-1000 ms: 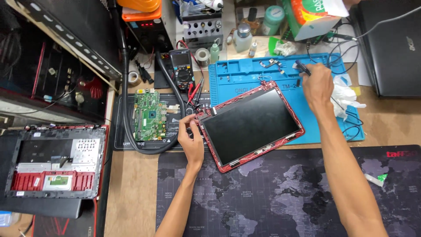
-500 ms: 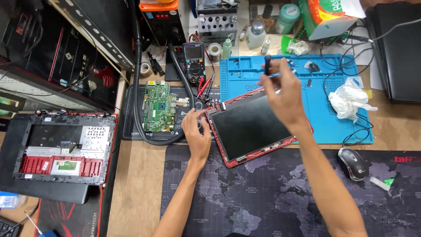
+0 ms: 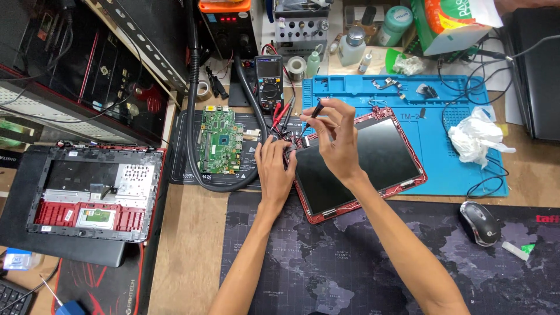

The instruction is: Repairing a laptop screen by removing the bezel and screws using a screwdriver

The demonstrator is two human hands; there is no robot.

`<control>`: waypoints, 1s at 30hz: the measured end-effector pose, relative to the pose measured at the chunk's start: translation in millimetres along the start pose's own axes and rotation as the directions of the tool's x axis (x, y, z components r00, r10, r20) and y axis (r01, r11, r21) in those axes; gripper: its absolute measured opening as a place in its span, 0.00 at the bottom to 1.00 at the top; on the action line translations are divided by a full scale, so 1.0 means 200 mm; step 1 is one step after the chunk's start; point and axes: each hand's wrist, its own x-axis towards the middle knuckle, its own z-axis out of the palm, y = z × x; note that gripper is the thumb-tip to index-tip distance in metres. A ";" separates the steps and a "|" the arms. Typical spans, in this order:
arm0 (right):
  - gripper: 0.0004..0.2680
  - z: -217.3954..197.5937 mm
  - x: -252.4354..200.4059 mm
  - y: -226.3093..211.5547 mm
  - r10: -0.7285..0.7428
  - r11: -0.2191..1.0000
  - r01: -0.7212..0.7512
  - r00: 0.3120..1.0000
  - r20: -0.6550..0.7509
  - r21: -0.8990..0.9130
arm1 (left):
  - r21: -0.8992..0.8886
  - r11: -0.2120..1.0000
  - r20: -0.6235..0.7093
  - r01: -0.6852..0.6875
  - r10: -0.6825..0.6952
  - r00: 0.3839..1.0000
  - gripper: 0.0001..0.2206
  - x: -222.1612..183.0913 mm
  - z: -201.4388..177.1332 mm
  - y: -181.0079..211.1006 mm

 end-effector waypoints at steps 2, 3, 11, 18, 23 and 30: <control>0.16 0.02 0.00 0.00 0.003 1.000 -0.003 1.000 0.001 0.002 | 0.003 1.000 0.002 0.006 -0.006 1.000 0.07 0.00 0.00 0.00; 0.16 0.02 0.00 0.00 0.007 1.000 -0.007 1.000 0.002 0.004 | 0.006 1.000 0.005 0.011 -0.011 1.000 0.07 0.00 0.00 0.00; 0.16 0.05 0.00 0.04 0.002 1.000 -0.002 1.000 0.025 0.019 | -0.005 1.000 0.015 0.025 -0.025 1.000 0.08 0.00 -0.01 0.01; 0.17 0.05 -0.01 0.05 -0.009 1.000 0.011 0.999 0.052 -0.030 | -0.132 0.989 -0.013 0.059 -0.061 0.998 0.09 -0.01 -0.03 0.03; 0.19 0.14 0.00 -0.06 0.025 1.000 -0.024 0.998 0.060 -0.010 | -0.164 0.985 -0.071 0.048 -0.060 0.996 0.08 -0.02 -0.18 0.01; 0.11 0.54 -0.01 -0.19 0.262 0.960 -0.280 0.918 0.297 0.019 | 0.042 0.999 -0.375 0.015 0.001 0.927 0.04 -0.08 -0.52 -0.24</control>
